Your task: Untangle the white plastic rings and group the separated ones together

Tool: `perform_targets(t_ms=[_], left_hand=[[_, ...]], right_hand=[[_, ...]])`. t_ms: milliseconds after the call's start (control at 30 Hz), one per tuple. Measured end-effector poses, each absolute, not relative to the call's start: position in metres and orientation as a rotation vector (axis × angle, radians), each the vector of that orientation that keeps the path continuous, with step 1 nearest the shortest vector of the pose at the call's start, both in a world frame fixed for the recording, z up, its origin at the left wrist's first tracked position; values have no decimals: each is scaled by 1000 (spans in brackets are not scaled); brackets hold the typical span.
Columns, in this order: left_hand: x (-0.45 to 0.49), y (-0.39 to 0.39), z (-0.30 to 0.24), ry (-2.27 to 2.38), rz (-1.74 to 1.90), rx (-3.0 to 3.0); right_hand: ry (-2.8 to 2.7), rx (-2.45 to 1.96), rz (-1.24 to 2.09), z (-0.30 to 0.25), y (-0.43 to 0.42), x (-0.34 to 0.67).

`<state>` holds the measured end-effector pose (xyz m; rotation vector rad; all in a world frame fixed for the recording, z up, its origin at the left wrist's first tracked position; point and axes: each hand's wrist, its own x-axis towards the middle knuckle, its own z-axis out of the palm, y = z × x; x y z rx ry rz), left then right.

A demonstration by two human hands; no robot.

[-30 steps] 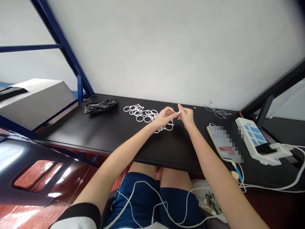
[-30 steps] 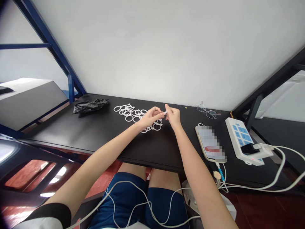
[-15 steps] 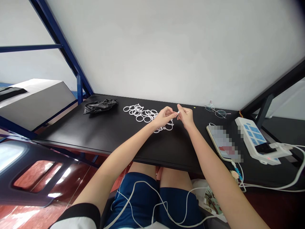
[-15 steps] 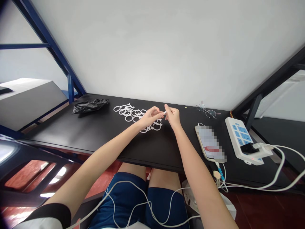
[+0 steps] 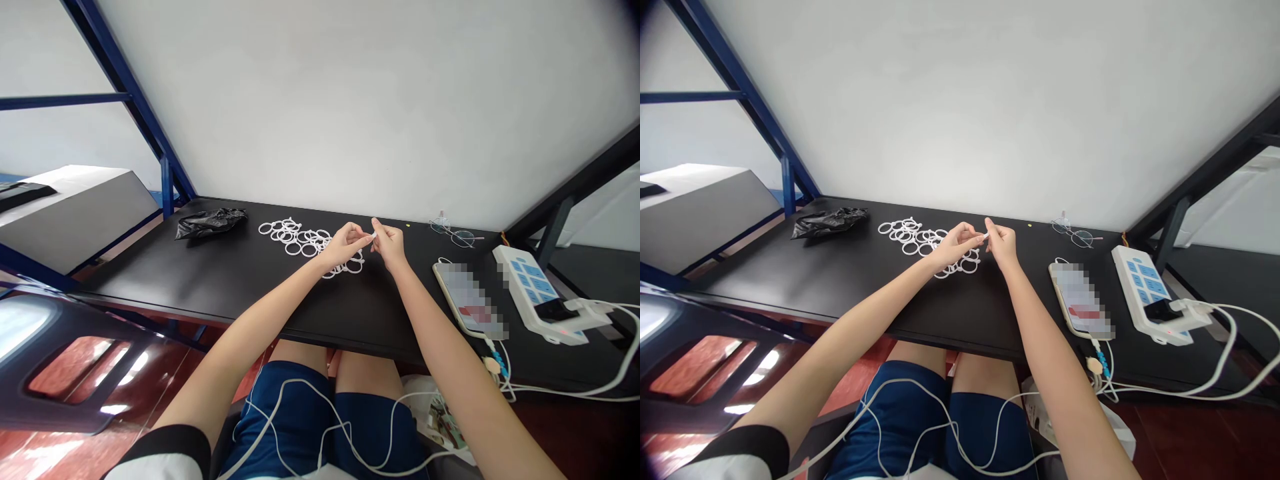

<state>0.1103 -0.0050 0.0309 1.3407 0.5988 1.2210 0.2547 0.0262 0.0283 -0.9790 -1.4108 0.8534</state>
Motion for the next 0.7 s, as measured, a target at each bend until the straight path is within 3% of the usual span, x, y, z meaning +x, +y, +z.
perform_targets(t_ms=[467,700], left_hand=[[106,-6,29,995,1330,1839],[102,-12,31,1194,1131,2270]], right_hand=[[-1421,-1067,727,21,31,257],[-1386,-1080,740,20,32,257]])
